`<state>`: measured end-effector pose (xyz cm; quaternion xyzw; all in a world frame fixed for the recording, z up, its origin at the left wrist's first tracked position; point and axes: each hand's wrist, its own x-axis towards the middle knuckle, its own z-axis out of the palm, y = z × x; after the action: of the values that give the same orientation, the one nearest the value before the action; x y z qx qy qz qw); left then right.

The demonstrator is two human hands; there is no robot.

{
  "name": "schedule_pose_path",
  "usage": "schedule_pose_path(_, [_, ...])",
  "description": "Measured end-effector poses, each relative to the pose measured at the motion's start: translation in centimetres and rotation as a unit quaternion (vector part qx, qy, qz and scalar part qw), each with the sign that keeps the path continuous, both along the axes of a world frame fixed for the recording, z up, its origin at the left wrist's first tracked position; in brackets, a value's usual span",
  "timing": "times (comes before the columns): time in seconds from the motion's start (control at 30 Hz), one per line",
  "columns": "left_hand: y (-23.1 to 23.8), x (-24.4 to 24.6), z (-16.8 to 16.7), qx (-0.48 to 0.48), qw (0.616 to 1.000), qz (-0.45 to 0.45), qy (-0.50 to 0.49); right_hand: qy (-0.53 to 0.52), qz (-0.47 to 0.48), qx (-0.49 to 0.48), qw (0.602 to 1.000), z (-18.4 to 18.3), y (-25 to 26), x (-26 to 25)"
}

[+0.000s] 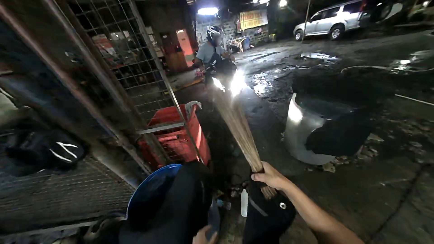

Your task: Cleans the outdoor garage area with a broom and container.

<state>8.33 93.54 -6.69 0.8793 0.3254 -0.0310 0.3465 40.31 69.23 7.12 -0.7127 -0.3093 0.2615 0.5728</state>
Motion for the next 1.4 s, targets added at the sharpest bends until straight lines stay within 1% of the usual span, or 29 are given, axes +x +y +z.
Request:
schedule_pose_path(0.07, [0.2,3.5,2.0,0.042,0.994,-0.005,-0.1,-0.08,0.063,-0.022,0.995,1.3,1.7,-0.3])
schedule_pose_path(0.13, [0.5,7.3,5.4,0.081,0.98,-0.024,-0.18,-0.135,0.116,-0.039,0.983,2.4,3.3,-1.2])
schedule_pose_path(0.2, [1.1,10.6,9.4,0.142,0.962,-0.063,-0.225,-0.188,0.166,-0.06,0.966,3.8,4.6,-2.4])
schedule_pose_path(0.27, [1.9,12.8,12.6,0.23,0.927,-0.128,-0.266,-0.234,0.207,-0.102,0.944,5.1,5.3,-3.7])
schedule_pose_path(0.33, [3.0,14.2,15.2,0.314,0.876,-0.231,-0.284,-0.283,0.228,-0.146,0.92,5.8,5.5,-5.0])
schedule_pose_path(0.37, [3.5,14.7,16.0,0.344,0.854,-0.277,-0.277,-0.308,0.234,-0.164,0.907,6.0,5.4,-5.5])
schedule_pose_path(0.4, [3.9,14.9,16.3,0.336,0.847,-0.313,-0.269,-0.332,0.239,-0.178,0.895,6.1,5.2,-5.9])
schedule_pose_path(0.43, [4.2,14.5,16.0,0.305,0.853,-0.335,-0.259,-0.355,0.24,-0.187,0.884,6.0,5.0,-6.1])
schedule_pose_path(0.47, [4.2,13.6,15.5,0.253,0.876,-0.331,-0.244,-0.37,0.238,-0.196,0.876,5.9,4.9,-6.2])
schedule_pose_path(0.5, [3.9,12.4,15.2,0.23,0.9,-0.316,-0.193,-0.379,0.227,-0.2,0.874,5.5,4.9,-6.2])
schedule_pose_path(0.57, [2.8,11.1,14.9,0.264,0.91,-0.309,-0.088,-0.371,0.173,-0.195,0.891,4.0,4.6,-6.1])
schedule_pose_path(0.67, [2.9,11.2,13.0,0.236,0.931,-0.278,0.01,-0.344,0.047,-0.154,0.925,1.8,3.1,-5.6])
schedule_pose_path(0.77, [5.3,11.3,11.6,0.234,0.95,-0.203,0.023,-0.25,-0.042,-0.079,0.964,0.4,1.3,-5.7])
schedule_pose_path(0.83, [7.3,11.7,11.8,0.222,0.963,-0.153,0.02,-0.177,-0.111,-0.018,0.978,-2.2,0.6,-7.2])
schedule_pose_path(0.87, [8.2,12.1,12.2,0.209,0.969,-0.13,0.02,-0.147,-0.141,-0.016,0.979,-4.3,0.2,-8.2])
schedule_pose_path(0.9, [8.9,12.6,12.7,0.195,0.975,-0.108,0.023,-0.125,-0.153,-0.055,0.979,-7.1,-0.7,-9.2])
schedule_pose_path(0.93, [9.5,13.0,13.1,0.181,0.979,-0.088,0.026,-0.106,-0.131,-0.141,0.976,-10.5,-2.4,-10.3])
schedule_pose_path(0.97, [10.3,13.3,13.2,0.174,0.982,-0.07,0.031,-0.085,-0.067,-0.25,0.962,-14.3,-4.6,-11.3])
schedule_pose_path(1.03, [11.8,13.5,12.3,0.171,0.983,-0.042,0.05,-0.021,0.076,-0.443,0.893,-21.8,-9.3,-12.4])
schedule_pose_path(1.07, [12.4,13.3,11.5,0.169,0.983,-0.035,0.064,0.02,0.098,-0.499,0.861,-24.8,-11.5,-13.2])
schedule_pose_path(1.1, [12.6,12.6,10.6,0.168,0.983,-0.025,0.071,0.054,0.083,-0.529,0.843,-26.5,-13.6,-14.0])
schedule_pose_path(1.13, [13.0,11.9,10.0,0.16,0.984,-0.009,0.073,0.082,0.035,-0.524,0.847,-26.6,-14.8,-14.2])
schedule_pose_path(1.17, [13.3,11.4,10.0,0.149,0.986,0.01,0.076,0.098,-0.04,-0.48,0.871,-25.5,-15.1,-14.4])
schedule_pose_path(1.2, [13.6,10.9,10.2,0.143,0.986,0.022,0.088,0.097,-0.119,-0.412,0.898,-23.5,-14.4,-14.3])
schedule_pose_path(1.27, [14.0,10.5,10.7,0.136,0.981,0.03,0.134,0.063,-0.213,-0.28,0.934,-19.0,-10.5,-13.7])
schedule_pose_path(1.3, [14.0,10.3,10.7,0.138,0.979,0.031,0.149,0.04,-0.223,-0.226,0.947,-17.6,-8.1,-13.3])
schedule_pose_path(1.33, [14.0,10.4,10.9,0.144,0.977,0.034,0.156,0.016,-0.204,-0.201,0.958,-17.2,-6.1,-12.9])
schedule_pose_path(1.37, [13.9,10.6,11.2,0.148,0.976,0.036,0.158,-0.013,-0.161,-0.214,0.963,-17.9,-4.8,-12.8])
schedule_pose_path(1.4, [13.7,10.7,11.7,0.148,0.975,0.038,0.16,-0.032,-0.089,-0.269,0.959,-19.4,-4.6,-13.1])
